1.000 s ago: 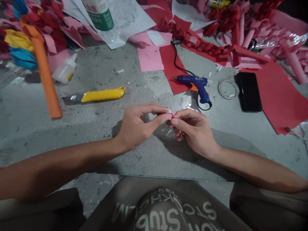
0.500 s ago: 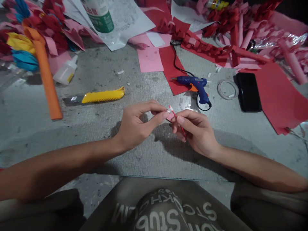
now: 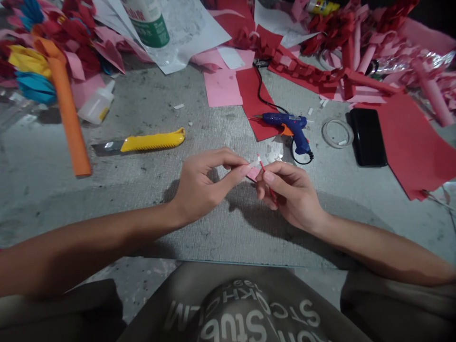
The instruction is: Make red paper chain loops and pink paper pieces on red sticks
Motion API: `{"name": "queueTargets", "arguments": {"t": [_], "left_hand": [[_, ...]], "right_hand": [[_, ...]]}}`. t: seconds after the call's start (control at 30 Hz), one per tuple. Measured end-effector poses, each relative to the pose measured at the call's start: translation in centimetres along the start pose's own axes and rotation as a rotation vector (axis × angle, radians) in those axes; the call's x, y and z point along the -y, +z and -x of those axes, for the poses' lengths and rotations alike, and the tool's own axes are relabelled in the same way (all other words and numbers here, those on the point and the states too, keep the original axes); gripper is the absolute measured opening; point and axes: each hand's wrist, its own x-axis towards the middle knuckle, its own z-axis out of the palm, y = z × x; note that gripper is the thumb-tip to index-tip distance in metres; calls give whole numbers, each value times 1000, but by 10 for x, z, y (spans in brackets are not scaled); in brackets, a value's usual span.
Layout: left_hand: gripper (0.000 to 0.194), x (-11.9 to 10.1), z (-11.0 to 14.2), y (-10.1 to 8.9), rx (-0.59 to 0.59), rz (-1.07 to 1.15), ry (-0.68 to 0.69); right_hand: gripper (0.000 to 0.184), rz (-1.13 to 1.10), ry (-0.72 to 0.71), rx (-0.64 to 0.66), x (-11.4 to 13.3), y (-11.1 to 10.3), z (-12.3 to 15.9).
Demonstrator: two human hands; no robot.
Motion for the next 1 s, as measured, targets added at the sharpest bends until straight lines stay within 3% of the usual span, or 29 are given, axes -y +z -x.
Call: {"name": "queueTargets", "arguments": {"t": [0.4,0.5,0.6,0.8,1.0], "left_hand": [[7,2,0,-2,63,52,12],[17,3,0,-4,132,130,34],[29,3,0,-6,94,182,80],[7,-1,0,-2,50,111,43],[4,3,0,-1,37,112,-1]], "right_hand": [[13,96,-43,-43,0,1,0],[13,189,-82,-77,2,4,1],[14,247,-105,-84,4,9,2],[12,349,-157,-104,4,12,4],[17,338,-142,-48,6,11,5]]}}
